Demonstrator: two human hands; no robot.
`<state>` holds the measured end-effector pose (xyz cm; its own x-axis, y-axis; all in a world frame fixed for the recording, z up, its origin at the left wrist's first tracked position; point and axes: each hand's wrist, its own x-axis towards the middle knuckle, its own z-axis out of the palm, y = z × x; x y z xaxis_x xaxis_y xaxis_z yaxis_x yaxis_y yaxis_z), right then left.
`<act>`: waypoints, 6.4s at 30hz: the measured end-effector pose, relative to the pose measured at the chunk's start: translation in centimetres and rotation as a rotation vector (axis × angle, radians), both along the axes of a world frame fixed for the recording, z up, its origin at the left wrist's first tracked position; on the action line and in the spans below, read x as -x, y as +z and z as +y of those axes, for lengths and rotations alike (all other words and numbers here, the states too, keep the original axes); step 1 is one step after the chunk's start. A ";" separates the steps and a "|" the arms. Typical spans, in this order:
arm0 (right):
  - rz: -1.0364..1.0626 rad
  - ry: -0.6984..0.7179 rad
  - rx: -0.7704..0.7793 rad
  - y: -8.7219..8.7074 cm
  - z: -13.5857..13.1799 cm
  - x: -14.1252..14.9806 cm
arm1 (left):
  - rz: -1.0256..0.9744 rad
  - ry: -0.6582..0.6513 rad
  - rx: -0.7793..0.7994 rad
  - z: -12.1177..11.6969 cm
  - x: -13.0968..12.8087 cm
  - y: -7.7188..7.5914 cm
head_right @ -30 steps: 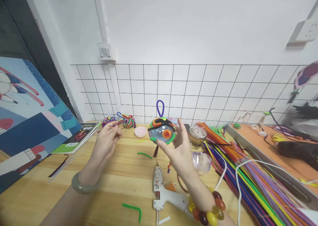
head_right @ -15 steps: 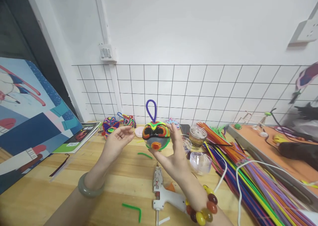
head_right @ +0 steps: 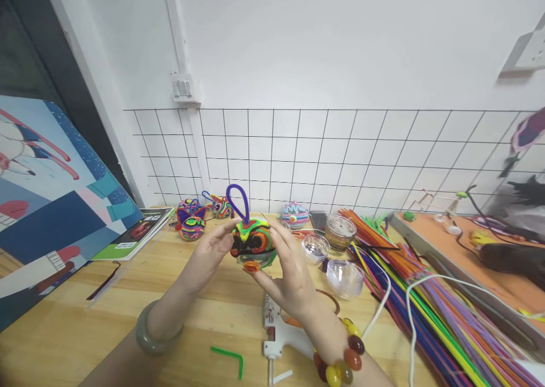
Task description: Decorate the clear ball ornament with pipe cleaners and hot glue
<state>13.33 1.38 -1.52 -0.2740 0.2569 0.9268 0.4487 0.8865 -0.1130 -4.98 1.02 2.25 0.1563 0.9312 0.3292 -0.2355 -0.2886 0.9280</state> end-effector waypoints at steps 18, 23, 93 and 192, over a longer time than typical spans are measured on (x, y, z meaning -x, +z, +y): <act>0.017 -0.076 -0.021 0.2 0.4 -0.5 | 0.509 0.523 -0.852 -0.5 0.8 0.0; -0.015 -0.075 -0.036 0.7 0.2 -0.7 | 0.419 0.532 -0.621 -0.6 0.7 -0.3; 0.312 0.290 0.828 0.9 -2.6 2.4 | -0.338 -0.428 0.255 1.8 4.2 -0.5; 0.145 -0.073 0.740 3.7 -3.2 0.7 | -0.544 -0.264 0.323 1.5 -0.5 -4.1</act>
<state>12.60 -1.85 2.19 -0.1213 0.8390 0.5304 0.4389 0.5246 -0.7295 -4.52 2.53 -1.82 0.2826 0.9493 0.1378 -0.7169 0.1136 0.6878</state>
